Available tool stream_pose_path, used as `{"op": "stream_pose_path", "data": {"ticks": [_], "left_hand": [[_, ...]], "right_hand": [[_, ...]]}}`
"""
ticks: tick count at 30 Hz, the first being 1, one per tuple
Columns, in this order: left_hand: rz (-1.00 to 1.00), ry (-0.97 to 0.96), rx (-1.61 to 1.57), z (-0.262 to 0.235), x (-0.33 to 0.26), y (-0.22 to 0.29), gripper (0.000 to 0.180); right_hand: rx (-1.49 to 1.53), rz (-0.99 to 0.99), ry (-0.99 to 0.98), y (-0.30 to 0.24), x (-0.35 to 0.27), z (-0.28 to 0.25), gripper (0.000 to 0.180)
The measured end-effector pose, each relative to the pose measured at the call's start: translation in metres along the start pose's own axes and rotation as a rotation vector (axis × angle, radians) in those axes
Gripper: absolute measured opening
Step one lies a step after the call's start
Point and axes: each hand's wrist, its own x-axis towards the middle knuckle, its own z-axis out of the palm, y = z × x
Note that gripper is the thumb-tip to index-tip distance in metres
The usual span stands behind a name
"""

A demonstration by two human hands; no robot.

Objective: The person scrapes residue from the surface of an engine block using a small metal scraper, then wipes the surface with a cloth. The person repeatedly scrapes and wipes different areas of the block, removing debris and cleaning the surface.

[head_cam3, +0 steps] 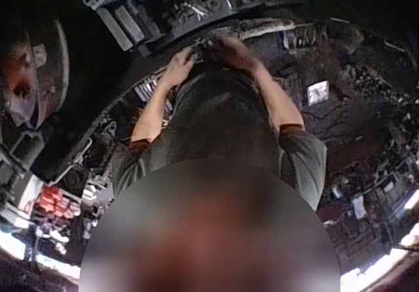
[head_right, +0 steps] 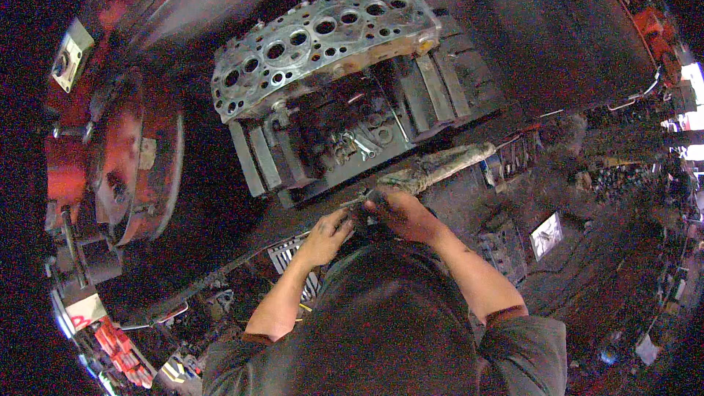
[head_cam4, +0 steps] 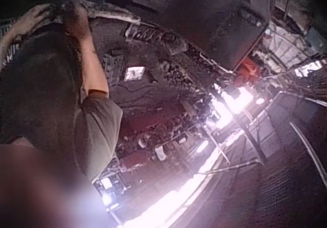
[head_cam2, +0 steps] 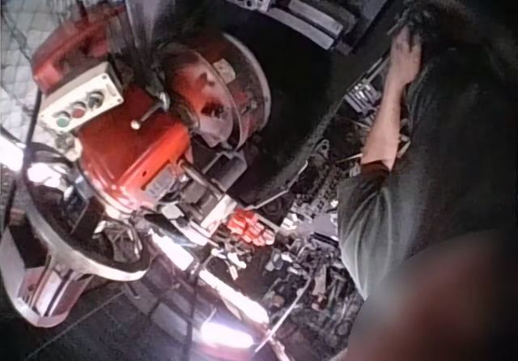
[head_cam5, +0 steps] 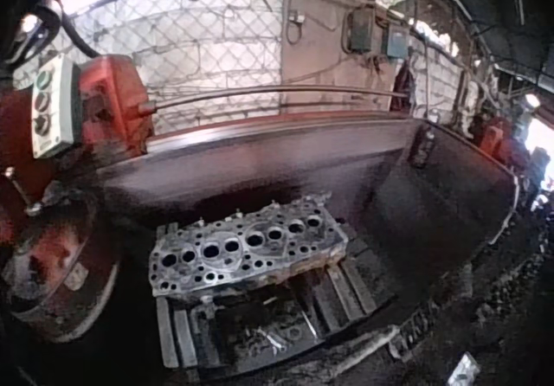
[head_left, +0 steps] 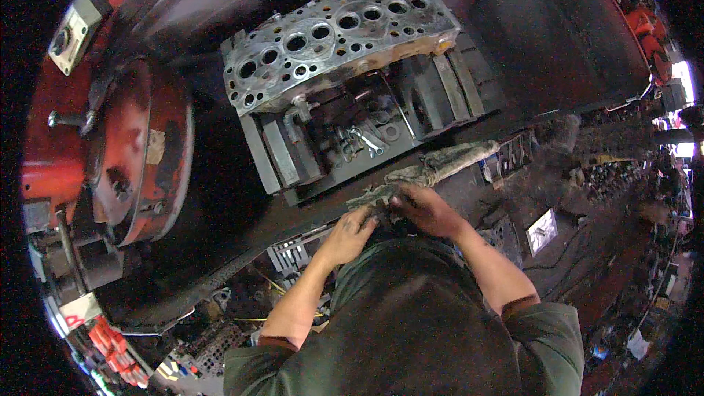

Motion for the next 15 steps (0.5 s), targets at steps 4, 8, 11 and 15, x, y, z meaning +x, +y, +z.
{"op": "stream_pose_path", "data": {"ticks": [4,8,11,15], "left_hand": [[0.034,0.020,-0.027,0.004,0.007,-0.010,0.051],[-0.027,0.031,-0.056,0.001,0.007,-0.017,0.053],[-0.010,0.074,-0.050,0.001,0.001,-0.017,0.055],[0.064,0.076,0.102,0.003,0.001,-0.016,0.053]], "right_hand": [[-0.032,0.043,-0.056,0.002,0.000,0.000,0.028],[-0.053,-0.252,0.104,0.004,0.001,0.003,0.032],[0.092,-0.132,0.087,0.000,-0.001,0.003,0.036],[-0.157,0.116,0.163,-0.006,0.000,0.003,0.042]]}}
